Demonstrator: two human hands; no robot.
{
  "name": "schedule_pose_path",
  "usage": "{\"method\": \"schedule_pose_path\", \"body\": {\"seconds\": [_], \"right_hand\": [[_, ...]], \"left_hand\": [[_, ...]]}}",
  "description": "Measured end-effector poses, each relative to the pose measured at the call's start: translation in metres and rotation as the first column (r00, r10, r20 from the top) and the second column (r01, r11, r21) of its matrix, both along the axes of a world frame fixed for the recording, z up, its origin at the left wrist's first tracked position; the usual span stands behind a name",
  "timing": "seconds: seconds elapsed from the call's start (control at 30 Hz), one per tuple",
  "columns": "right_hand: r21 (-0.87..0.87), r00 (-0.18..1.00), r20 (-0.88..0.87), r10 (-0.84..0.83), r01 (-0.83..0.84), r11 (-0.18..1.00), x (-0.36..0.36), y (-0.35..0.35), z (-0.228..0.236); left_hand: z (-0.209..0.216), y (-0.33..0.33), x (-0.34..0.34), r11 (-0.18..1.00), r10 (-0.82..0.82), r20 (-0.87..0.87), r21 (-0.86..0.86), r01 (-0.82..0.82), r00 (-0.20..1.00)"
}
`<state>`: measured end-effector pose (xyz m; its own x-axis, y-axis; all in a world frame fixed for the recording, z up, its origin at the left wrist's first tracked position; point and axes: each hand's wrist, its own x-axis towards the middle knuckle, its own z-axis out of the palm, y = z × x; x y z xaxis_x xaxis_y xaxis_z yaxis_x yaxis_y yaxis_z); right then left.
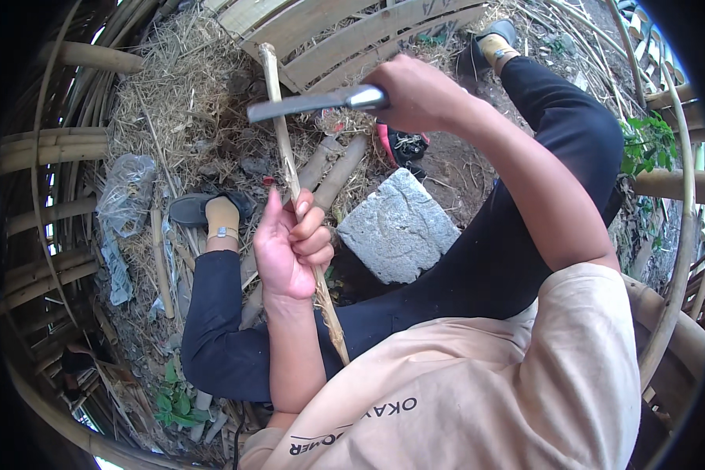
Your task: The person shaves the bark off a thin wooden stick using a knife while resting it against a stone block.
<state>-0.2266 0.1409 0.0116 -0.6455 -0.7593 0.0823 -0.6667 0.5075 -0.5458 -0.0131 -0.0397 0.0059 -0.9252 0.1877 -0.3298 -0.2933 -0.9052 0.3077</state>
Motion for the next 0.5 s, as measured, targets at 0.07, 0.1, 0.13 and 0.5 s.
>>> {"method": "schedule_pose_path", "body": {"seconds": [0.07,0.1,0.13,0.5], "right_hand": [[0.028,0.998,0.010,0.070,-0.070,0.997,0.009,-0.001,0.010],[0.033,0.998,0.042,0.051,-0.052,0.998,0.012,-0.002,0.006],[0.060,0.999,0.031,0.026,-0.027,0.998,0.016,-0.002,0.005],[0.176,0.958,-0.238,-0.160,0.205,0.963,-0.019,0.018,-0.008]], "left_hand": [[-0.001,0.002,-0.001,0.999,-0.005,-0.036,0.054,0.007,0.999],[-0.001,0.003,-0.001,0.997,-0.008,-0.054,0.080,0.012,0.999],[-0.001,0.004,-0.001,0.998,-0.007,-0.063,0.059,0.011,0.998],[0.002,0.037,-0.003,0.910,0.071,0.095,-0.414,-0.025,0.993]]}}
